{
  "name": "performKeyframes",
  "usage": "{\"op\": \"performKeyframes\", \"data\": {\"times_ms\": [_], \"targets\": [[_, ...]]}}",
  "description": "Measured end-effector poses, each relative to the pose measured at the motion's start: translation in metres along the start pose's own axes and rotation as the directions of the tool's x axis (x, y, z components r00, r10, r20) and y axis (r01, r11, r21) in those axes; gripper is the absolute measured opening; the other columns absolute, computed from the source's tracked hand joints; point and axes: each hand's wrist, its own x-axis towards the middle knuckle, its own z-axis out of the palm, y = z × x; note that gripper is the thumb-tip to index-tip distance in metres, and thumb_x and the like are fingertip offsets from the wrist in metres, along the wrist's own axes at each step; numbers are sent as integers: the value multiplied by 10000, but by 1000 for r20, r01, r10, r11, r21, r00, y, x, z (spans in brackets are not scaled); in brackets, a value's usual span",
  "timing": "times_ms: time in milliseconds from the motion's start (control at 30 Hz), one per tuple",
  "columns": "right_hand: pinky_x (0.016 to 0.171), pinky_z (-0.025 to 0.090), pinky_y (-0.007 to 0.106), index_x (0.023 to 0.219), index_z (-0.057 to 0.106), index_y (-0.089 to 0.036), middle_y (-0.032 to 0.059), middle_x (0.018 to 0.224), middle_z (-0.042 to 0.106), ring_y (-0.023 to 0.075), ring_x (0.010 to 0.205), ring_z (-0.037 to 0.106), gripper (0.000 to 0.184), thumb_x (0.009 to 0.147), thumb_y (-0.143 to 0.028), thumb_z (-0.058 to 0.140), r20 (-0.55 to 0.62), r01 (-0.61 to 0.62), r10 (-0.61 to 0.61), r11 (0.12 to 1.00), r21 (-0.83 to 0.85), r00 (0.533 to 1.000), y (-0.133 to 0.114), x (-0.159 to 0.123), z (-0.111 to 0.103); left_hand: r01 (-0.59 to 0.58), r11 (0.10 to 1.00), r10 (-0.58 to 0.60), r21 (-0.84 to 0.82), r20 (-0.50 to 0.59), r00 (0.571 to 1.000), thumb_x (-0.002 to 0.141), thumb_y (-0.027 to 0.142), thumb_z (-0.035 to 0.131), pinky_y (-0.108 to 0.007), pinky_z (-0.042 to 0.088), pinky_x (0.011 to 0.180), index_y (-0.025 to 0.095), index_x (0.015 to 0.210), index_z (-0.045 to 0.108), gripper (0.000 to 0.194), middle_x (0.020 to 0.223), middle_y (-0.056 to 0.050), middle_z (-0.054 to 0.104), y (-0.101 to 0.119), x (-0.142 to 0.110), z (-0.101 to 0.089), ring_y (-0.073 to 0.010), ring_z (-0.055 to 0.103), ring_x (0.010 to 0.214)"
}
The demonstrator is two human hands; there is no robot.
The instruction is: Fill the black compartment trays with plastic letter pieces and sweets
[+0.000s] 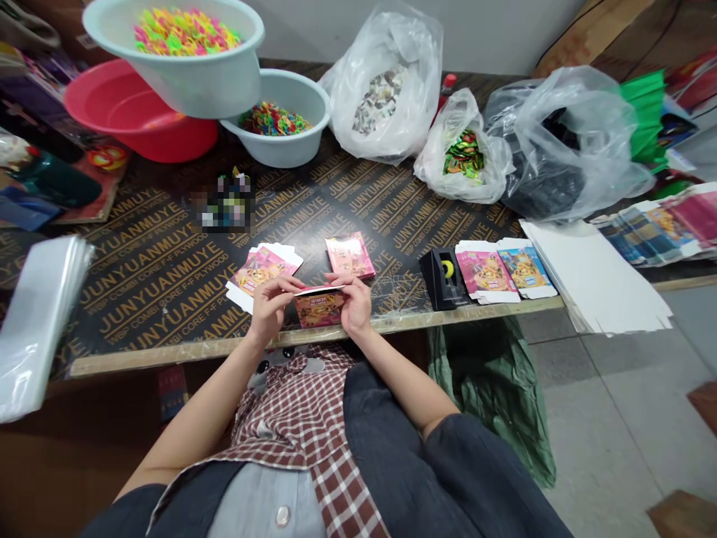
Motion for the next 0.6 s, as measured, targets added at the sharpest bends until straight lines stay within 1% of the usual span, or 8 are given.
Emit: {"op": "performKeyframes", "data": {"times_ms": [100,167,233,300,367,433,500,600], "targets": [[901,492,455,666,693,-221,68,926,724,261,903,655,244,758,-417,580,100,111,-101,988,-105,990,-6,-2,-10,-87,971,61,224,122,991,673,323,747,-339,511,729,200,603,683,156,758,-60,725,10,-1,-9,-195,657,737],[899,491,436,697,723,-242,50,898,720,245,888,650,182,732,-418,700,178,201,-157,943,-265,971,-15,-1,-17,-128,939,75,318,173,982,687,314,757,-319,512,704,201,667,720,120,758,-60,731,16,1,-12,-187,658,721],[874,498,415,725,742,-259,35,830,717,229,849,647,154,700,-407,777,239,248,-162,885,-393,957,-24,1,-22,-138,925,62,355,219,974,694,314,758,-296,510,660,203,720,743,115,735,-53,728,19,4,-14,-177,649,686],[812,514,396,735,750,-259,29,784,715,215,787,644,183,705,-436,787,262,225,-119,877,-425,958,-32,4,-24,-95,936,8,339,250,968,699,332,757,-275,504,609,196,713,746,137,700,-49,720,21,8,-14,-167,638,638],[743,521,374,719,749,-248,26,755,712,203,729,638,222,696,-464,793,262,172,-65,896,-409,963,-37,7,-24,-42,951,-43,305,267,963,709,355,753,-261,494,565,184,693,742,172,672,-52,714,21,11,-13,-163,633,601],[701,522,359,699,744,-236,26,735,706,194,697,630,251,684,-480,802,263,140,-35,909,-393,964,-39,9,-23,-54,952,-31,300,272,962,729,359,740,-258,493,557,176,681,735,189,668,-57,711,21,11,-12,-164,636,596],[694,524,357,693,742,-234,29,735,704,194,695,631,258,684,-484,804,276,151,-40,907,-392,960,-40,10,-24,-156,928,55,337,289,956,745,345,730,-269,507,597,178,675,723,181,698,-63,715,20,8,-12,-170,650,636],[751,536,384,715,745,-247,34,762,712,208,745,651,242,719,-486,781,337,225,-84,886,-405,938,-40,10,-28,-351,833,204,428,353,913,788,314,691,-296,518,673,189,679,694,166,779,-73,719,20,0,-16,-178,662,717]]}}
